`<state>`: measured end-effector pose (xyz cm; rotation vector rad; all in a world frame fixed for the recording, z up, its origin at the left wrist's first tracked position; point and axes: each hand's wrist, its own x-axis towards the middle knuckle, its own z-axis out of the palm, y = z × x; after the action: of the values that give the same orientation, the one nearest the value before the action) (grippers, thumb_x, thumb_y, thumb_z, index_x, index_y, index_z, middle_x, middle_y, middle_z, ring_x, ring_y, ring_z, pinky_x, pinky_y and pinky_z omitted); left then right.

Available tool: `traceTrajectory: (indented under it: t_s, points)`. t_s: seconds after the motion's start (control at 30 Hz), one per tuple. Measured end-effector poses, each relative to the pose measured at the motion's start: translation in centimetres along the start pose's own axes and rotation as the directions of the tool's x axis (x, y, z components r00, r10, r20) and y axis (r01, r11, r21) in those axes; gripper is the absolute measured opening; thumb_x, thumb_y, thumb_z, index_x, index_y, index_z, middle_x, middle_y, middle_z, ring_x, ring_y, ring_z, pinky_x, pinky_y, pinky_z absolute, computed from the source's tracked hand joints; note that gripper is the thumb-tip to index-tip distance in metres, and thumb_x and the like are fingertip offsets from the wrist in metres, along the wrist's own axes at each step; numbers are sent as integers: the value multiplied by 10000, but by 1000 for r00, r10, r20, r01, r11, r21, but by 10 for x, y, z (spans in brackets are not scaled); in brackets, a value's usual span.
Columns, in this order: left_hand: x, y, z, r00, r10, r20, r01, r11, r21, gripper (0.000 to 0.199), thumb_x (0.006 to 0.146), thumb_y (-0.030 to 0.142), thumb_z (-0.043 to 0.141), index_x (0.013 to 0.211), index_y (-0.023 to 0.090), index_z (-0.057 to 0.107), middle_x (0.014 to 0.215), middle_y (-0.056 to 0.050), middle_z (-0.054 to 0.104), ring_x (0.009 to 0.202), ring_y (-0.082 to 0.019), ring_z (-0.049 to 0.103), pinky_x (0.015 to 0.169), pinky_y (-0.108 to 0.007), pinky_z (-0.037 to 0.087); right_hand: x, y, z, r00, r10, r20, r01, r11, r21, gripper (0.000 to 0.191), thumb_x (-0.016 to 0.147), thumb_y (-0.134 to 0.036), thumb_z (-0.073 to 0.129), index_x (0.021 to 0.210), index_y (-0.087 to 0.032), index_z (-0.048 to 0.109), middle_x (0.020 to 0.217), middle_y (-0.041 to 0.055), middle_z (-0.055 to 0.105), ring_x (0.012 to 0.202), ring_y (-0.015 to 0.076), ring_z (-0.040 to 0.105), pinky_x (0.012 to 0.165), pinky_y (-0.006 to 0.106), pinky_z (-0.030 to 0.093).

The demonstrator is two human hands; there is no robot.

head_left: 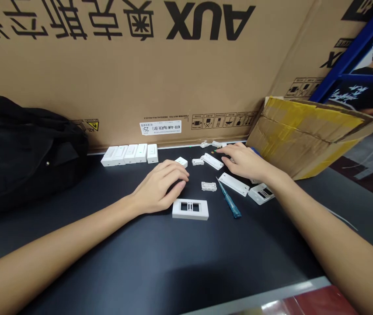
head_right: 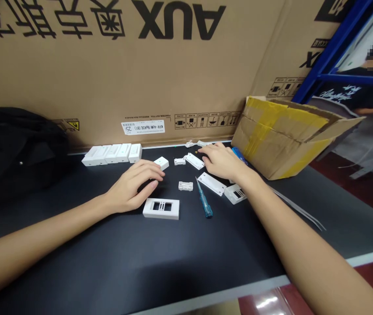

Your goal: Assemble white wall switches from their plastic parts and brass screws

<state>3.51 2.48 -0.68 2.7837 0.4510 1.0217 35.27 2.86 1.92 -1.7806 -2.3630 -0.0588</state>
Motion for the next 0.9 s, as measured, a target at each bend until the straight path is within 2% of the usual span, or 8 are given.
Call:
traceTrajectory:
  t_s: [0.17,0.33,0.4,0.47,0.57,0.63,0.73,0.9]
  points:
    - [1,1,-4,987,147,69,-135,979,-153,136,976,152,541,1087,179,614,1062,-87,717,1087,-233,638,1013,-431,521,-1,-9,-4,999,-46,3,46,999,29,486,983,-303,412,1388,-154,634,1426,139,652,1359,363,532,1141,560,430]
    - [0,-1,-4,976,205,71,-186,958,-219,139,947,228,577,1076,191,615,1017,-88,714,993,-240,662,931,-426,547,-7,-3,-10,998,70,-1,-70,997,34,561,971,-352,464,1442,-54,526,1661,283,289,1454,433,450,1156,561,431]
    - [-1,-2,-3,997,73,3,-72,992,-104,103,960,222,565,1044,195,618,1012,-78,713,988,-235,658,930,-426,538,-7,3,-14,983,179,-28,-178,984,33,544,965,-377,487,1386,-36,532,1606,321,332,1404,447,501,1105,546,478]
    - [0,-5,-1,988,-135,-79,138,990,31,121,979,239,551,1070,197,619,1086,-82,705,1063,-247,641,970,-439,522,-7,7,-19,962,263,-79,-261,965,28,502,947,-380,522,1312,-36,548,1437,330,503,1316,441,570,1053,536,506]
    - [1,-11,2,910,-411,-50,414,900,135,296,958,345,596,1230,229,591,1298,-87,649,1234,-293,593,1030,-488,505,-5,10,-23,926,340,-162,-337,940,48,427,914,-364,574,1231,-79,556,1188,277,649,1133,415,652,962,542,529]
    - [1,-15,4,859,-511,32,501,852,154,373,923,385,634,1271,262,577,1342,-69,638,1238,-307,602,1009,-499,516,-4,9,-24,914,358,-191,-349,934,81,362,889,-340,603,1175,-125,555,1123,238,680,1038,381,671,905,518,540]
    - [1,-19,4,826,-557,81,552,830,80,288,926,393,627,1182,262,618,1215,-46,708,1068,-271,670,926,-456,539,-3,8,-23,924,329,-195,-320,944,74,243,865,-314,618,1050,-170,554,1056,193,691,973,338,667,855,469,541]
    - [3,-25,2,737,-675,32,648,693,-316,297,954,512,613,994,220,646,871,-22,741,774,-191,680,761,-351,543,-3,8,-19,962,219,-166,-220,975,7,140,875,-326,575,810,-210,532,916,139,641,947,302,632,838,444,533]
